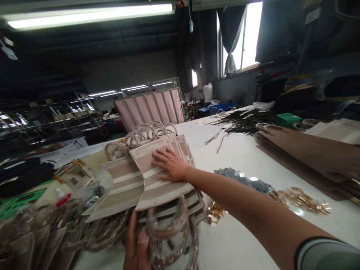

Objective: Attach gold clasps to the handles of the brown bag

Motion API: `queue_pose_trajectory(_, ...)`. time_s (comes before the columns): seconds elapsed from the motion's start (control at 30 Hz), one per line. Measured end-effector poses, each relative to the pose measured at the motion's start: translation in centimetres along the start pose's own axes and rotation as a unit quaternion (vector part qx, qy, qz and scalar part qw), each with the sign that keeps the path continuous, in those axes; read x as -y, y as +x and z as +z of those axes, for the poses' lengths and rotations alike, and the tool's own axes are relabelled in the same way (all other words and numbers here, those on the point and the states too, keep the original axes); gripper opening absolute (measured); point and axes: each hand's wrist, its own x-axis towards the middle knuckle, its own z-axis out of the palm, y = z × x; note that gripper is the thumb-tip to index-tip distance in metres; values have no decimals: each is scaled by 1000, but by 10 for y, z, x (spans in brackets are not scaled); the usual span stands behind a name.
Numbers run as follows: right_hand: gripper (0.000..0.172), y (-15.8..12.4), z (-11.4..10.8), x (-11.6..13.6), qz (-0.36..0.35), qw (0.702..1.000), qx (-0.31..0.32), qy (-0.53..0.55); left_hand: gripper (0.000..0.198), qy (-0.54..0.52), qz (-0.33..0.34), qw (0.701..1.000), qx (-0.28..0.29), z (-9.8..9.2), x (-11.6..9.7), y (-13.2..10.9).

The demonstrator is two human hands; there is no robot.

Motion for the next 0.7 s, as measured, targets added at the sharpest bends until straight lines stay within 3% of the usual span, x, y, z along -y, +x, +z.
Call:
queue_pose_trajectory(0.17, 88, -4, 40, -19, 30, 999, -10, -14, 63, -44, -22, 999, -10, 22, 17, 22)
queue_pose_trajectory(0.4, 90, 9, 65, -43, 33, 999, -9, -30, 64, -101, -24, 995, -8, 43, 41, 52)
queue_pose_trajectory(0.57, 90, 8, 71, -43, 29, 999, -19, 3, 66, -93, -12, 995, -17, 45, 50, 58)
queue_pose_trajectory(0.7, 82, 12, 53, -37, 23, 999, -12, 37, 76, -61, -15, 998, 23, 26, 49, 58)
